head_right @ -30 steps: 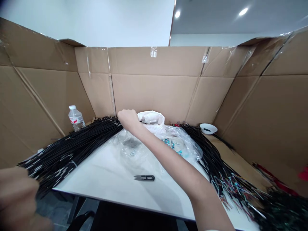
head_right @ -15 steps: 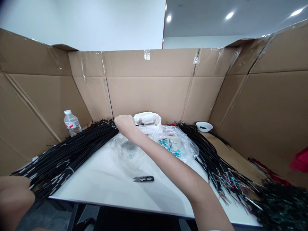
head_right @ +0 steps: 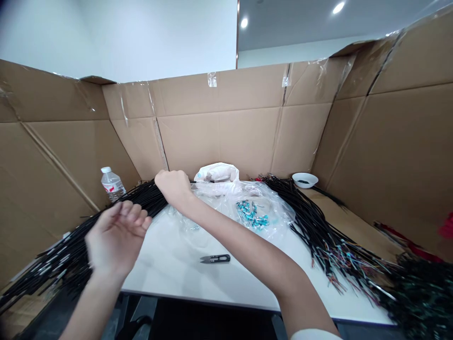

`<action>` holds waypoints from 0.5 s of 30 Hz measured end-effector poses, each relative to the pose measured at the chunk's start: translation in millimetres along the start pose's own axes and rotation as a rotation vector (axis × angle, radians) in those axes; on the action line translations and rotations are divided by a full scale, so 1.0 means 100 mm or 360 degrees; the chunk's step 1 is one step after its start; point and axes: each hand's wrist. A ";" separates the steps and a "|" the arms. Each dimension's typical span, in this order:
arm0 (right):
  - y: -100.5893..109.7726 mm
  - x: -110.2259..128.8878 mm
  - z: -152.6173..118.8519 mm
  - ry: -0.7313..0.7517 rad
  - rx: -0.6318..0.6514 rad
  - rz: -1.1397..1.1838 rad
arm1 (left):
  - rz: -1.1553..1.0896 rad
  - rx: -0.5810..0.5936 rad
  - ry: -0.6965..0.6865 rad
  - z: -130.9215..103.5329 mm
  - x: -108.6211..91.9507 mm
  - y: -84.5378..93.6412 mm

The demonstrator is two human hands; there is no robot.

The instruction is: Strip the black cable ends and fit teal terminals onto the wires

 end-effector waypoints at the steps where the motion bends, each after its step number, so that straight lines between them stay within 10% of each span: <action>1: 0.03 0.01 0.01 0.0004 0.0010 0.0021 | 0.0080 -0.0080 -0.0117 0.15 0.14 0.08; 7: 0.10 0.05 0.09 0.0000 0.0072 0.0086 | 0.0584 0.0285 -0.0041 0.57 0.91 0.28; 15: 0.13 0.04 0.02 0.0022 0.0166 0.0268 | 0.0431 0.0266 0.0064 0.49 1.18 -0.07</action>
Point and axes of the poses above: each hand's wrist, its own z-axis towards the middle knuckle, its own y-axis out of the back of the hand, x = y × z, and after that the axes turned 13 degrees about -z, right-handed
